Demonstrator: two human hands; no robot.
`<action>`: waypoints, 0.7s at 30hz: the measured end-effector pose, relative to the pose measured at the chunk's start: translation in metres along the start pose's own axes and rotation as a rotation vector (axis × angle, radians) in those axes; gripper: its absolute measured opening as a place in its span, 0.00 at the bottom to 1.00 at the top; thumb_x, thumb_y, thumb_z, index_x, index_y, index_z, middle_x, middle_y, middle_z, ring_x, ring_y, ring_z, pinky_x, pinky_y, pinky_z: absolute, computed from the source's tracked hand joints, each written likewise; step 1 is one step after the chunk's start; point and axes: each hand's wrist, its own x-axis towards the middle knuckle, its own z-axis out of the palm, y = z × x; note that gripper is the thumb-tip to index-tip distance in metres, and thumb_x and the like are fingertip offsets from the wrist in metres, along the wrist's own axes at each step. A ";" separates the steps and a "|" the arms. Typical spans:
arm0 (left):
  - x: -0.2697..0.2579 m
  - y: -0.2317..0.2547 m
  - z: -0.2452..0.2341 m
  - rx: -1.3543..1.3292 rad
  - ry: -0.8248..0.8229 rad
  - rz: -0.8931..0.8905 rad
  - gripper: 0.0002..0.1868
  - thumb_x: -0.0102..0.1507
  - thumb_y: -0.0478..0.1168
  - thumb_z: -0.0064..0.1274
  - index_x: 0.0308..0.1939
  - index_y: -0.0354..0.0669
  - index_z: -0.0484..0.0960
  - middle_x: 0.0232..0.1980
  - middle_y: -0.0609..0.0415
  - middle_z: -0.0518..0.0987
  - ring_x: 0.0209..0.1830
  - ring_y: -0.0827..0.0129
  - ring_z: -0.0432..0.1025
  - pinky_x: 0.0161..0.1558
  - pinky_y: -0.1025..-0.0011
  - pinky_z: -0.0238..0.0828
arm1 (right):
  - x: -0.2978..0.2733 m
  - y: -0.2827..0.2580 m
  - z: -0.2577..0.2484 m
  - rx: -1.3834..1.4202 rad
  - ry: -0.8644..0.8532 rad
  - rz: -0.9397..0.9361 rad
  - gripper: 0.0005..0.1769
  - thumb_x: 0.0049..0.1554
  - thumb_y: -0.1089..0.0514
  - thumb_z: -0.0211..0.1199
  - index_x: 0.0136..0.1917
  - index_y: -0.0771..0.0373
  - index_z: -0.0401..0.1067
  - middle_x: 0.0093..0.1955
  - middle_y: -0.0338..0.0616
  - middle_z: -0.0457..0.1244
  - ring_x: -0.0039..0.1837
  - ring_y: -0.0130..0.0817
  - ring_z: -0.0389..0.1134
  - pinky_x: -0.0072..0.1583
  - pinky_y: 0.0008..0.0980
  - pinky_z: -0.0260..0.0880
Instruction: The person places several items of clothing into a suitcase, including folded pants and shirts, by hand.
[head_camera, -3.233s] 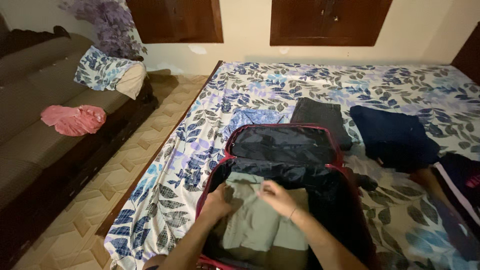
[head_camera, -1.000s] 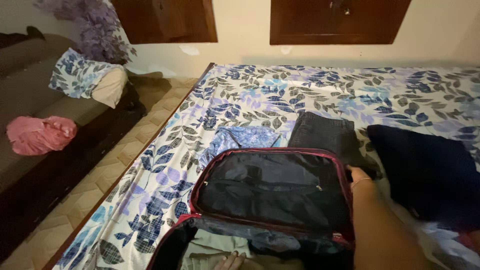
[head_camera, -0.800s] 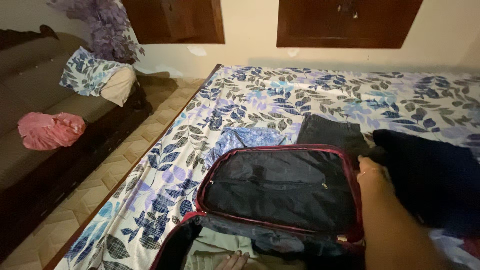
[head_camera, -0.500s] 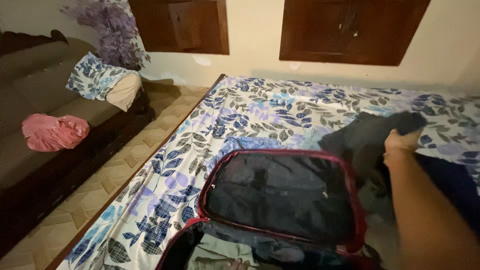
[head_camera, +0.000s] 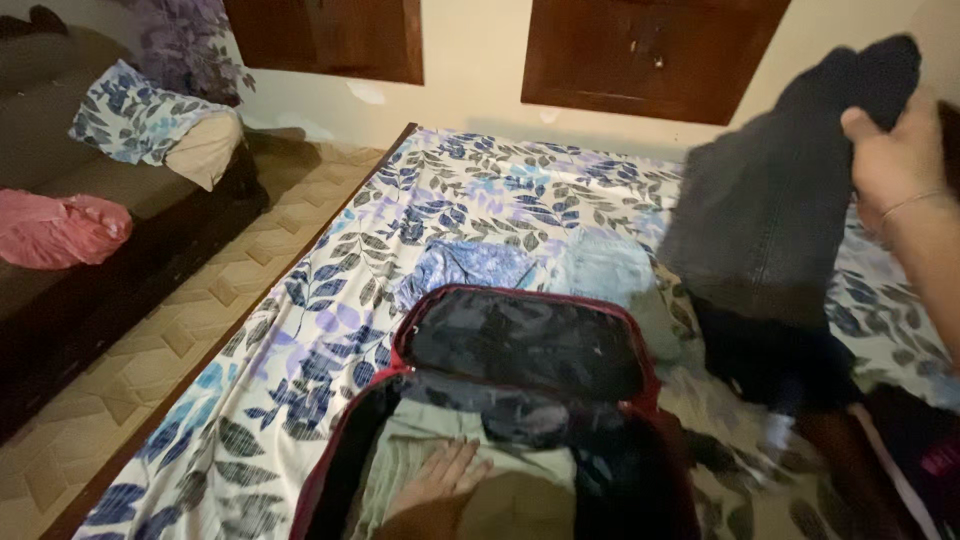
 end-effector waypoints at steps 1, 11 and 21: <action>0.007 0.003 -0.028 -0.096 -0.092 -0.029 0.42 0.64 0.60 0.44 0.79 0.50 0.54 0.82 0.38 0.48 0.82 0.45 0.45 0.75 0.48 0.42 | -0.009 -0.030 -0.005 -0.005 0.003 0.004 0.27 0.67 0.64 0.58 0.77 0.68 0.58 0.74 0.57 0.63 0.72 0.49 0.69 0.69 0.43 0.69; 0.096 0.029 -0.210 -2.388 0.105 -1.024 0.65 0.47 0.87 0.27 0.80 0.60 0.38 0.85 0.46 0.41 0.84 0.44 0.44 0.77 0.41 0.38 | -0.162 -0.221 0.026 0.203 -0.215 0.410 0.28 0.63 0.54 0.61 0.72 0.69 0.63 0.62 0.52 0.68 0.60 0.42 0.72 0.61 0.40 0.73; -0.012 -0.018 -0.206 -2.276 0.122 -1.070 0.45 0.56 0.71 0.44 0.72 0.56 0.68 0.71 0.55 0.73 0.70 0.55 0.65 0.67 0.48 0.63 | -0.295 -0.204 0.058 0.493 -0.156 0.910 0.24 0.58 0.53 0.63 0.66 0.61 0.69 0.57 0.47 0.66 0.56 0.43 0.69 0.54 0.43 0.72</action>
